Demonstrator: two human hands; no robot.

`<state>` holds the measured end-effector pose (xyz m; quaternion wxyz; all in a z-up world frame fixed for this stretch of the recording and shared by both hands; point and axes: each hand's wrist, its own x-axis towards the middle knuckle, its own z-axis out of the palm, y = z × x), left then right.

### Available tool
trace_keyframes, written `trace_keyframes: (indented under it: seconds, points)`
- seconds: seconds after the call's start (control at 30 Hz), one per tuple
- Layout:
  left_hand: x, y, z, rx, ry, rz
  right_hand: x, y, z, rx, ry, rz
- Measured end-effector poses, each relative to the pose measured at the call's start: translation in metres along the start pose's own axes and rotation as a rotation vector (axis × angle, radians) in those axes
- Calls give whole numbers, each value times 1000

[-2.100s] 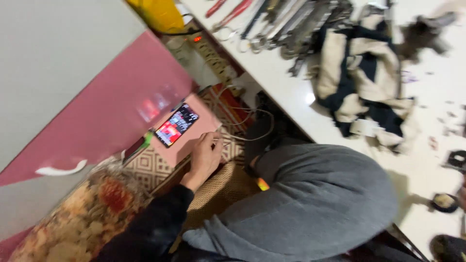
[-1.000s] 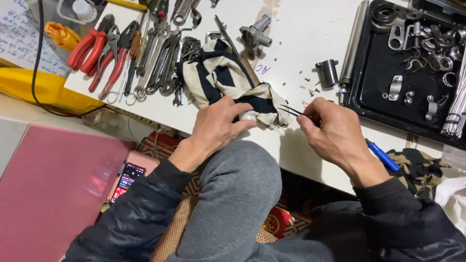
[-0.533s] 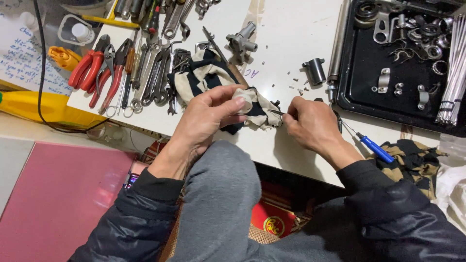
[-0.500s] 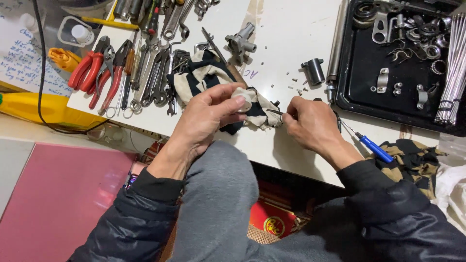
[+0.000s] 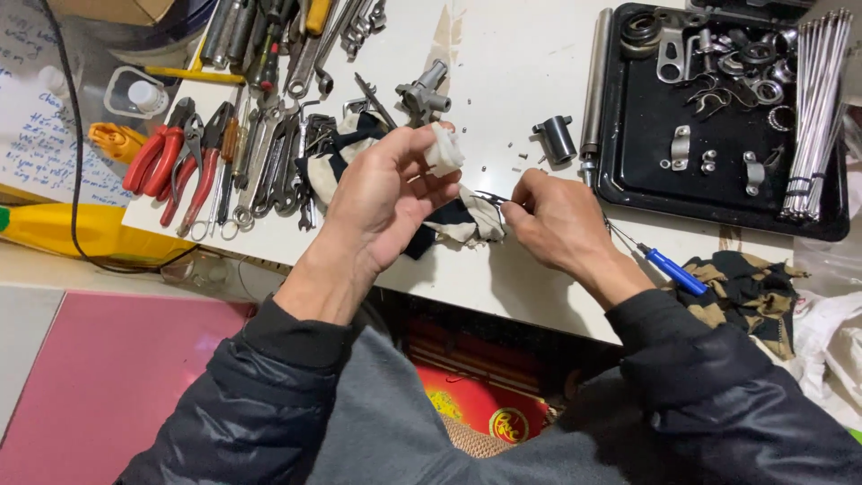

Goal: The person uses tweezers to remove a small black component from a white plastic housing. They then pick up a black cylindrical part and insert the small component into it, followed by inserting a metal pin. Finally, they place the assembled black part into the white housing.

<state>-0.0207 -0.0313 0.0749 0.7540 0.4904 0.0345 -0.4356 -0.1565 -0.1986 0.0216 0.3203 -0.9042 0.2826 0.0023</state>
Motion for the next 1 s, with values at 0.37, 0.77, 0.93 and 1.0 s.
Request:
trace_keyframes:
  seconds: [0.37,0.77,0.93,1.0]
  points:
    - [15,0,-26,132,27,-127,1,-13,0,-36,-49,-19]
    - [18,-5,-29,340,51,-161,-30,-34,-9,263,360,-426]
    - [19,-10,-26,342,-5,-186,-31,-40,-3,285,397,-435]
    - [19,-10,-25,319,-7,-183,-32,-42,-3,277,406,-452]
